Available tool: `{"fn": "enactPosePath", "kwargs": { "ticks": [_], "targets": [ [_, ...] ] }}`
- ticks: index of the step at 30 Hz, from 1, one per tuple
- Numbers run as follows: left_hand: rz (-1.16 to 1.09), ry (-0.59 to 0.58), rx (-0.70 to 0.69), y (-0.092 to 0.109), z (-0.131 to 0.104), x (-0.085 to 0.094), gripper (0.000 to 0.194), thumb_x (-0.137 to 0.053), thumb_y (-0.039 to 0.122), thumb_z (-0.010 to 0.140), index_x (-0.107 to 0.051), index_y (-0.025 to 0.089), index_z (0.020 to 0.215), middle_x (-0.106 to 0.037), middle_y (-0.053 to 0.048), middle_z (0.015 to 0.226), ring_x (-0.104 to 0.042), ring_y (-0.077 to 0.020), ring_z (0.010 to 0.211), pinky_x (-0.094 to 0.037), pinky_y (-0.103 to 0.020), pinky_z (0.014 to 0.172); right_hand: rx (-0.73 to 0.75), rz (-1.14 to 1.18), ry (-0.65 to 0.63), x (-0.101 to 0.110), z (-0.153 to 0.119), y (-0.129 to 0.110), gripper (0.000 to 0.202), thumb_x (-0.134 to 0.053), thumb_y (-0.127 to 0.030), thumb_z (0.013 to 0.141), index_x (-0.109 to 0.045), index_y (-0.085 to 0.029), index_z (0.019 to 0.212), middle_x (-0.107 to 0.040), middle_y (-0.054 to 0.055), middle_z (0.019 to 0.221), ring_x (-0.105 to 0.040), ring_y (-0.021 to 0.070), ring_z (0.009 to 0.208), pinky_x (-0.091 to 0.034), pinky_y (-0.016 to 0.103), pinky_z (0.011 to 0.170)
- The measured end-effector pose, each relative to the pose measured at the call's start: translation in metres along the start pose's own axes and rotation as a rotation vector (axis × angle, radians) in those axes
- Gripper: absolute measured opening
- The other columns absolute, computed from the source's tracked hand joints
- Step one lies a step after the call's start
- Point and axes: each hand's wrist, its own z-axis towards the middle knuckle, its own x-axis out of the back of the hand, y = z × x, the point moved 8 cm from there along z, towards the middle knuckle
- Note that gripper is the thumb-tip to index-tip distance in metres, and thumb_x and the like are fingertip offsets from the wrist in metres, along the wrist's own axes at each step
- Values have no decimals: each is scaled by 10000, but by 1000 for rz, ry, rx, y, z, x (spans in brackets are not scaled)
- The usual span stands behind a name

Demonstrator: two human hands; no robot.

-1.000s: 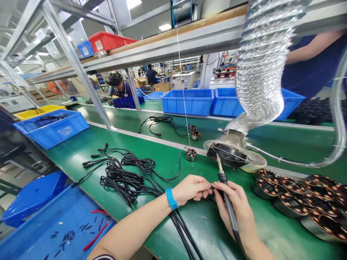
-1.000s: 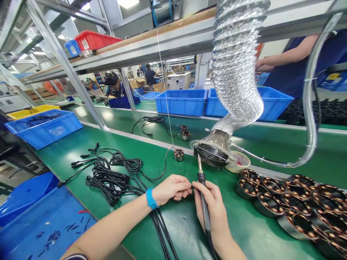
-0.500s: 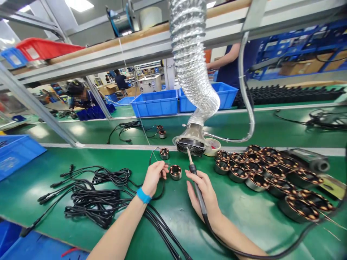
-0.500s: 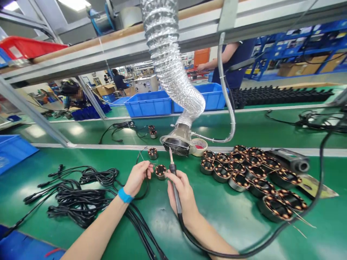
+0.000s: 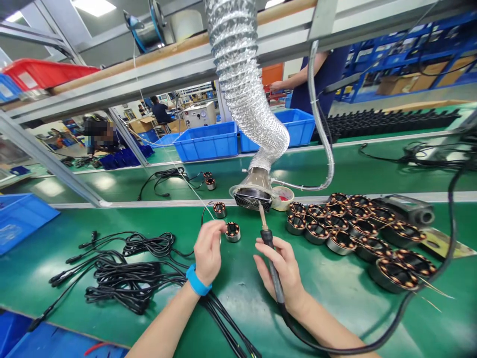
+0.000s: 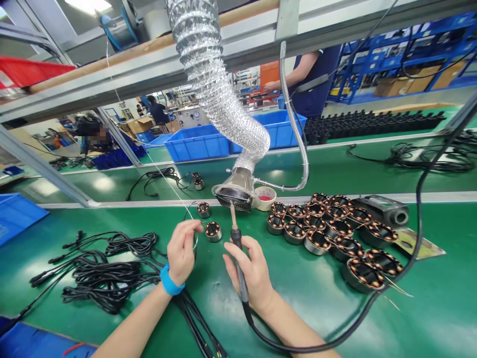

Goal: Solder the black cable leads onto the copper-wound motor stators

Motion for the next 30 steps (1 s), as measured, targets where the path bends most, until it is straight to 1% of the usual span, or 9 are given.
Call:
{"fn": "enactPosePath", "kwargs": {
  "ticks": [3,5,7,11,20,23,25,27,30],
  "targets": [
    [-4,-299,-167,28,-22,-31,301,-411,177,1009,-618,177,1227,-703,-31,788,-641,-120,624,-538,-246,665,76,18,-4,3,1,-7,447,-621,-96,873,-549,-219,1296,-547,123,1172,-595,261,1080,-562,451,880],
    [45,-446,-216,39,-34,-48,278,-413,170,1000,-624,160,1181,-708,-38,766,-642,-131,603,-517,-245,615,111,35,-10,2,0,-8,418,-612,-96,878,-567,-214,1276,-554,118,1156,-581,262,1077,-554,460,880],
    [102,-499,-218,45,-38,-56,239,-411,170,990,-648,152,1017,-701,-50,758,-651,-151,634,-499,-258,606,116,35,-17,0,-3,-6,404,-604,-66,876,-590,-225,1247,-560,102,1132,-580,253,1060,-547,455,871],
    [154,-512,-179,47,-34,-58,220,-427,181,969,-618,159,863,-648,-35,699,-621,-144,616,-467,-257,594,109,-6,-29,-4,-8,2,352,-611,-48,868,-634,-240,1163,-564,79,1086,-578,246,1018,-538,441,827],
    [110,-419,-216,52,-26,-45,188,-499,183,944,-625,134,1075,-661,-54,809,-621,-149,706,-511,-270,656,94,-121,15,-1,-1,8,175,-653,-90,855,-642,-209,983,-548,69,997,-564,224,927,-520,396,767],
    [184,-313,-334,61,-23,-32,341,-583,182,889,-585,123,1225,-656,-131,1053,-620,-219,967,-529,-362,838,72,-142,93,9,5,12,186,-652,-75,842,-633,-212,967,-564,55,972,-583,206,913,-520,371,775],
    [242,-260,-456,69,-24,-27,390,-617,176,857,-578,121,1242,-639,-148,1128,-591,-251,1037,-505,-419,897,59,-159,149,18,8,16,177,-655,-79,838,-627,-211,951,-585,47,952,-599,199,902,-516,362,781],
    [273,-297,-572,74,-30,-31,341,-605,179,861,-592,112,1195,-660,-124,1042,-598,-229,946,-510,-395,832,55,-178,199,26,11,21,150,-663,-97,835,-624,-210,926,-609,36,919,-616,185,855,-509,353,773],
    [322,-516,-705,72,-48,-52,199,-522,215,922,-625,115,1059,-634,-61,820,-568,-173,737,-466,-325,627,38,-221,277,37,14,29,108,-659,-115,839,-617,-198,895,-628,29,857,-633,178,787,-499,358,763]
  ]
}}
